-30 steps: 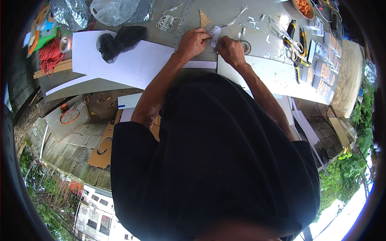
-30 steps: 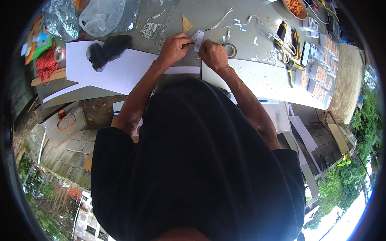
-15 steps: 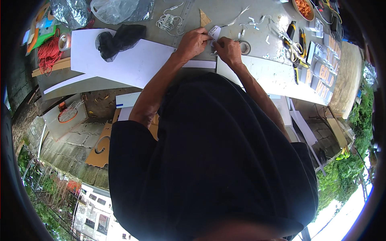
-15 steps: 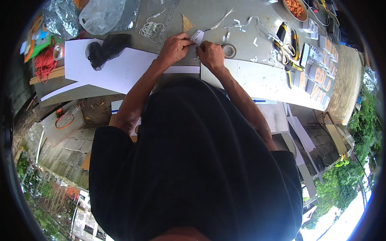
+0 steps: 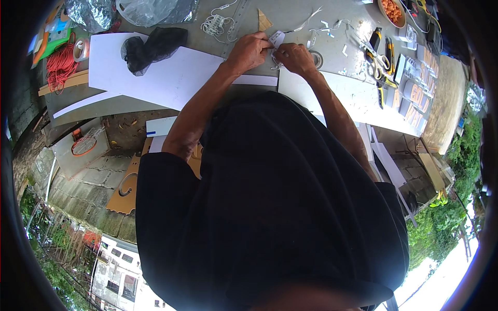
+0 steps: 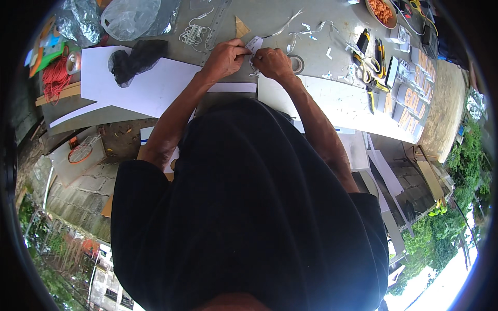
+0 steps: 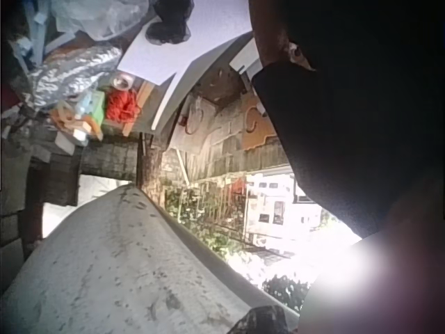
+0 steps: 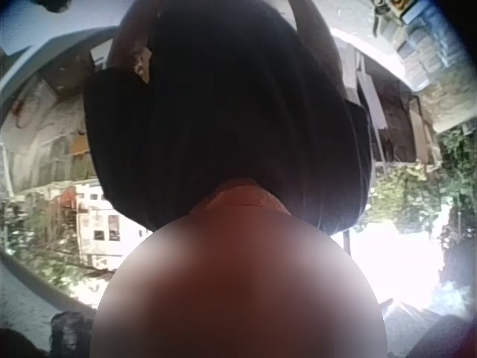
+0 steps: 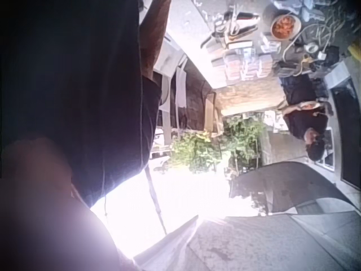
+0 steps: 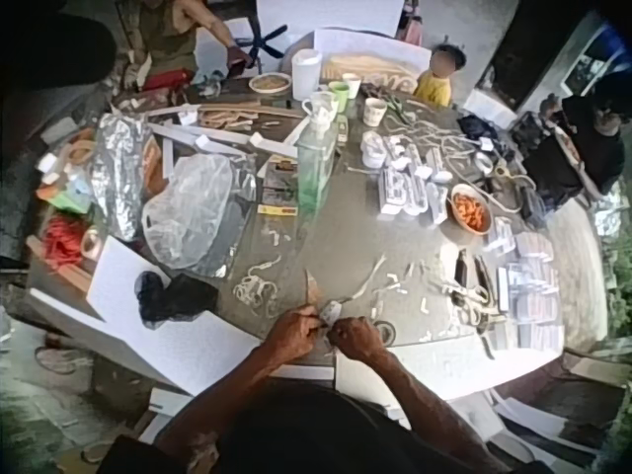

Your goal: The recorder is weeding and prepping small vinyl cutouts on a work table.

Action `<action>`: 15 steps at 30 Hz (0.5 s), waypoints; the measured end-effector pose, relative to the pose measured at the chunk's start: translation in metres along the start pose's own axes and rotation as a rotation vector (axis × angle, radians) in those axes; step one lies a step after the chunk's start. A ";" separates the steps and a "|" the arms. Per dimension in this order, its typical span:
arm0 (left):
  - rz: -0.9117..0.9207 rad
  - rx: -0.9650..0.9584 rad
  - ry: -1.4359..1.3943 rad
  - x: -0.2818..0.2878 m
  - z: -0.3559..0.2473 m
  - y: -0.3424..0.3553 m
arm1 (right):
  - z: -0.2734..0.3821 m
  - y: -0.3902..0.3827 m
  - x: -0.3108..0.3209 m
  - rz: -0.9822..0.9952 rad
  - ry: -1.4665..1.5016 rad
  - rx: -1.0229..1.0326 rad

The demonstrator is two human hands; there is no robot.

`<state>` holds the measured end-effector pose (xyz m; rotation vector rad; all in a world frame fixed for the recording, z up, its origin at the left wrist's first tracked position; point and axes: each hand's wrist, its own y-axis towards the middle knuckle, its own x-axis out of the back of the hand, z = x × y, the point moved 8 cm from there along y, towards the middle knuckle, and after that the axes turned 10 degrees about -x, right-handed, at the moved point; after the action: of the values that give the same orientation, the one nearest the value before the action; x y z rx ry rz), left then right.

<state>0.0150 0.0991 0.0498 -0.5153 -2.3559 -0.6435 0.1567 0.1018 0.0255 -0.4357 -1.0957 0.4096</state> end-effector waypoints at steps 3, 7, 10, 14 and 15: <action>0.035 0.008 -0.004 -0.002 -0.002 0.002 | 0.000 0.001 0.001 -0.012 -0.021 0.007; -0.001 -0.004 -0.014 -0.002 -0.003 0.001 | 0.001 0.003 0.002 0.004 -0.003 -0.002; -0.036 -0.009 -0.026 0.000 -0.003 0.001 | 0.000 0.001 0.001 0.046 0.017 -0.037; -0.050 0.051 0.024 -0.004 -0.001 0.003 | -0.001 0.000 -0.002 0.024 0.047 0.035; -0.048 0.048 0.022 -0.005 -0.002 0.004 | -0.002 -0.001 -0.001 -0.026 0.047 0.087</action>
<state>0.0215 0.0999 0.0488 -0.4301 -2.3626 -0.6099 0.1583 0.1003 0.0243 -0.3528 -1.0335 0.4206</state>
